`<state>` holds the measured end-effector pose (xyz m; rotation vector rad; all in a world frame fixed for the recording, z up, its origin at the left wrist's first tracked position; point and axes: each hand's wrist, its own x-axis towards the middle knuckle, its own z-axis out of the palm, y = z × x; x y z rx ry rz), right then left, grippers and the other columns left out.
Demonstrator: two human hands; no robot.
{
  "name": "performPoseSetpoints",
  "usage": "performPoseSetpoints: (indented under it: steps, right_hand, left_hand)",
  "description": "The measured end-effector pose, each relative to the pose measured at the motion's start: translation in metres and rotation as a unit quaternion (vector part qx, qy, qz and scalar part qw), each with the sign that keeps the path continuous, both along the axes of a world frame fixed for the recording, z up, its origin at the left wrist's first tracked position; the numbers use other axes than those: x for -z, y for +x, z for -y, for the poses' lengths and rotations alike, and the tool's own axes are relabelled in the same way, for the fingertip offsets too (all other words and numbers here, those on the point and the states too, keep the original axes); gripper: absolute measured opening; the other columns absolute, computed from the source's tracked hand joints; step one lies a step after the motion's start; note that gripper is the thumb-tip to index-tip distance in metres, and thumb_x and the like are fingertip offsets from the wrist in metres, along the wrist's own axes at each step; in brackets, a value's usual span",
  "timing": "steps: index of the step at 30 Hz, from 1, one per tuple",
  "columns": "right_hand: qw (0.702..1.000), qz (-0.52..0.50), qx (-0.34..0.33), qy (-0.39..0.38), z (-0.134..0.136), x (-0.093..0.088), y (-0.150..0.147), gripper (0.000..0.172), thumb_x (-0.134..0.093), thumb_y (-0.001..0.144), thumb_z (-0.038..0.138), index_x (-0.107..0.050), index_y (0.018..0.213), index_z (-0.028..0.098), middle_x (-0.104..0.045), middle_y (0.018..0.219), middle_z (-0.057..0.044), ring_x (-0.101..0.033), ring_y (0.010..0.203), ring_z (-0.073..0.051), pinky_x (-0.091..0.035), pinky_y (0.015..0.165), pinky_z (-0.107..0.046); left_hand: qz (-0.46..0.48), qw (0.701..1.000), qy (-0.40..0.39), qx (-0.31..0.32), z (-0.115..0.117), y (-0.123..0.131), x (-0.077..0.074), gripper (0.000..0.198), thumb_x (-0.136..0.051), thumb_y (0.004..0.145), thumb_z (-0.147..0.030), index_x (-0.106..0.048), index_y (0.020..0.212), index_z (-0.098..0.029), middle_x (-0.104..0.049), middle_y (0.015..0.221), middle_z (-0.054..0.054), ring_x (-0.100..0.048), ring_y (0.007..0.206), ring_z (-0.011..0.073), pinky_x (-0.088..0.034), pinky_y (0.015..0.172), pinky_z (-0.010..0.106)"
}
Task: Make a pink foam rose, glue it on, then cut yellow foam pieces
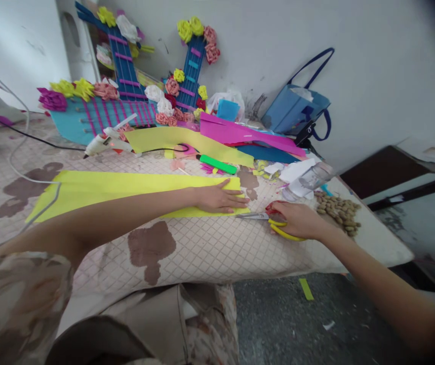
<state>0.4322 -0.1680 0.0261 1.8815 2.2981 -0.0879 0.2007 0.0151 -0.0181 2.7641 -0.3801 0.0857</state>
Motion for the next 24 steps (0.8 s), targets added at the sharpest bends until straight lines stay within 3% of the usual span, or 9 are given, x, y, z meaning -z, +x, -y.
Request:
performPoseSetpoints:
  steps: [7, 19, 24]
  right_hand:
    - [1.000, 0.000, -0.014, -0.002, -0.0081, -0.0001, -0.0087, 0.040, -0.056, 0.075, 0.051, -0.053, 0.098, 0.019, -0.067, 0.094, -0.010, -0.063, 0.079, -0.024, -0.042, 0.063, -0.030]
    - [0.999, 0.012, -0.026, 0.018, -0.0035, 0.0022, -0.0039, 0.042, -0.057, 0.073, 0.055, -0.056, 0.095, 0.019, -0.068, 0.087, -0.009, -0.064, 0.075, -0.024, -0.041, 0.059, -0.030]
    - [1.000, 0.006, -0.007, 0.018, 0.0009, 0.0014, -0.0069, 0.041, -0.058, 0.073, 0.053, -0.054, 0.097, 0.020, -0.066, 0.095, -0.009, -0.063, 0.083, -0.024, -0.045, 0.066, -0.031]
  left_hand:
    - [-0.011, 1.000, 0.009, 0.003, -0.0014, 0.0013, 0.0021, 0.049, -0.023, 0.094, -0.040, -0.025, 0.142, -0.032, -0.022, 0.149, -0.004, -0.015, 0.139, 0.0195, 0.016, 0.109, 0.046]
    - [0.005, 1.000, -0.012, 0.001, -0.0023, 0.0021, 0.0044, 0.048, -0.028, 0.093, -0.041, -0.028, 0.140, -0.034, -0.028, 0.147, -0.006, -0.020, 0.138, 0.0195, 0.007, 0.112, 0.046]
    - [0.011, 1.000, 0.006, -0.009, -0.0022, -0.0007, -0.0030, 0.049, -0.026, 0.093, -0.041, -0.026, 0.142, -0.032, -0.022, 0.149, -0.006, -0.008, 0.140, 0.0191, 0.005, 0.112, 0.045]
